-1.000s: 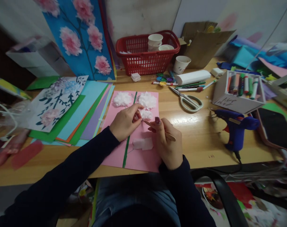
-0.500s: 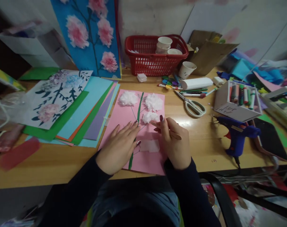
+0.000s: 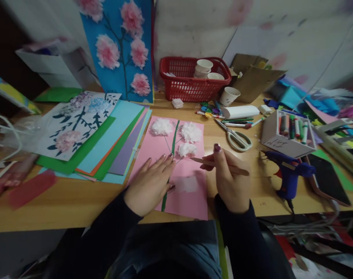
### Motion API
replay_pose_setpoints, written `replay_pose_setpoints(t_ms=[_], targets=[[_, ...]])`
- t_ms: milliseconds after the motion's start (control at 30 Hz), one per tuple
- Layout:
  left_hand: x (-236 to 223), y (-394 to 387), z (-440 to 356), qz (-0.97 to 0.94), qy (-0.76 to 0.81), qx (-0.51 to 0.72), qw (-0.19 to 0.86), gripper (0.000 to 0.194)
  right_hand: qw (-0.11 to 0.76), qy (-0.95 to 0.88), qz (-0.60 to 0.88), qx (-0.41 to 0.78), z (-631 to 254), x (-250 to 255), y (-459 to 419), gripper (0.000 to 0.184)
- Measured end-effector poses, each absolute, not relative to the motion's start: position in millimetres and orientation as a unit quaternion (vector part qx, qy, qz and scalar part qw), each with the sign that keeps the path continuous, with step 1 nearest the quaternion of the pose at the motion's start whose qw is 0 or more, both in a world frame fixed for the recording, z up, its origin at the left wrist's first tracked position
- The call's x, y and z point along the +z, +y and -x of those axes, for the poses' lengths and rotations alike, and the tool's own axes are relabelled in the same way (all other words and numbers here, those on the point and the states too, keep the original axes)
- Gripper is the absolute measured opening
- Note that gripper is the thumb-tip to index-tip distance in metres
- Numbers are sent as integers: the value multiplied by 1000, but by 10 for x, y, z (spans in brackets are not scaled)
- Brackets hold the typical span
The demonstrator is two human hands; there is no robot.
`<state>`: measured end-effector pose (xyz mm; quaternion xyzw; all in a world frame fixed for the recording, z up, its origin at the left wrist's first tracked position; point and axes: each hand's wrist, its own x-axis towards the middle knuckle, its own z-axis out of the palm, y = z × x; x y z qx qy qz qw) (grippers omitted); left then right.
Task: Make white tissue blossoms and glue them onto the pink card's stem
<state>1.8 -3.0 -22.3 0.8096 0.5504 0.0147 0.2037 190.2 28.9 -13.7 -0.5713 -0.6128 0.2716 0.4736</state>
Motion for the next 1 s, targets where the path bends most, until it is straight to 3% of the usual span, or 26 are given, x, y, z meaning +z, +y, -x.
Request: replay_pose_setpoints(t_ms=[233,367,500,700,900,1000], targets=[[-240,-86,-113,-733,623,172,212,18,547,-547,570,277,-2096,-241,-53,44],[-265,-127,-201,-707,660,187,174,3,569,-540,550,287,-2108,-301,-130,41],[-248,-99,-183,-702,656,186,203,9,577,-539,528,311,-2112,-307,-121,43],[-110,-48,-129,-655,605,290,348,8,534,-552,541,343,-2164,-377,-39,39],[-79,59,-107,-595,592,379,389,7,474,-618,498,382,-2214,-416,-10,42],[-90,95,-123,-555,583,414,425,16,466,-630,497,374,-2243,-413,-27,43]])
